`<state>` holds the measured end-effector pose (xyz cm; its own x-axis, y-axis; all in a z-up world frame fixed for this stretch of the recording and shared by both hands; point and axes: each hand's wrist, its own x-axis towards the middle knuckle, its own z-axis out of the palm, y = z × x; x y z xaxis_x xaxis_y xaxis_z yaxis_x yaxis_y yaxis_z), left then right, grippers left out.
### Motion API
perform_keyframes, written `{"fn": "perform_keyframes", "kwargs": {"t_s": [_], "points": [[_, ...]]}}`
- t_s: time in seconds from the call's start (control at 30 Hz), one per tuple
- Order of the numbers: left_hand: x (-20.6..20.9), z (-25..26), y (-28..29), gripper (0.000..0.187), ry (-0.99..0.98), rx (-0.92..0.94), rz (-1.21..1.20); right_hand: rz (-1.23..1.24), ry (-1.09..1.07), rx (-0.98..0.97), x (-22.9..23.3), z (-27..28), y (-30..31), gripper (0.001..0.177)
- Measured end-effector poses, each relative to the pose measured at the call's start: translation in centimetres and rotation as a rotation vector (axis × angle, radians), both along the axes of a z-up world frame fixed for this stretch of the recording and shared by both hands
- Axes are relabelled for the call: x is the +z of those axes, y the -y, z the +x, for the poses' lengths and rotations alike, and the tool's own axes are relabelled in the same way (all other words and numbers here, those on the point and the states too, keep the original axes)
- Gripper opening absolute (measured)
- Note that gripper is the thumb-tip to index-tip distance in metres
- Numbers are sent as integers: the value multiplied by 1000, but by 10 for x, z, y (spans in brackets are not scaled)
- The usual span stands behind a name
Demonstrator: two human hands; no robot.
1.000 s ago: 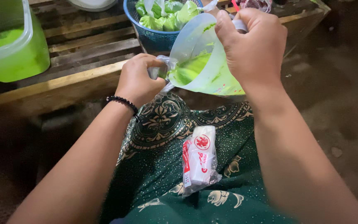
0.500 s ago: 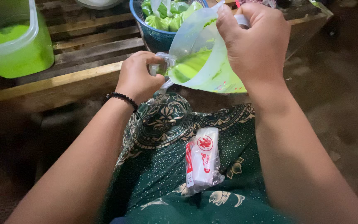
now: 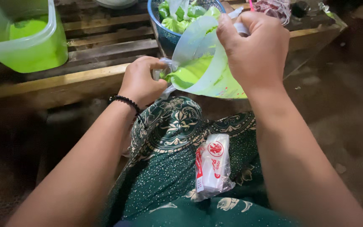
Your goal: The person pours a green blended mixture from a pitcher into small plastic bags, ties each bag, and places it into a blue basket. The person repeats this process multiple times.
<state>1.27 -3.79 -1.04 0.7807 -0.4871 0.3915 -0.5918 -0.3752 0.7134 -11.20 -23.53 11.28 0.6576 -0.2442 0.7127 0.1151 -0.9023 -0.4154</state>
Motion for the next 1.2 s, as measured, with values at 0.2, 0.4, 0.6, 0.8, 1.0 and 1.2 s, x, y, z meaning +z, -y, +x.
{"fn": "perform_keyframes", "kwargs": {"t_s": [0.2, 0.4, 0.6, 0.8, 1.0, 1.2], "points": [[-4, 7, -11, 35, 16, 11, 22, 44, -20, 6, 9, 3, -14, 31], [-9, 15, -22, 36, 34, -8, 23, -62, -9, 7, 7, 11, -17, 33], [-13, 14, -29, 37, 4, 8, 39, -16, -27, -2, -1, 16, -20, 35], [-13, 18, -34, 37, -2, 15, 51, -44, -9, 5, -3, 21, -24, 39], [-14, 21, -37, 36, -8, 21, 35, -89, -12, -10, 0, 23, -25, 43], [-14, 21, -38, 36, -18, 15, 54, -63, -19, 10, 6, 21, -27, 40]]}}
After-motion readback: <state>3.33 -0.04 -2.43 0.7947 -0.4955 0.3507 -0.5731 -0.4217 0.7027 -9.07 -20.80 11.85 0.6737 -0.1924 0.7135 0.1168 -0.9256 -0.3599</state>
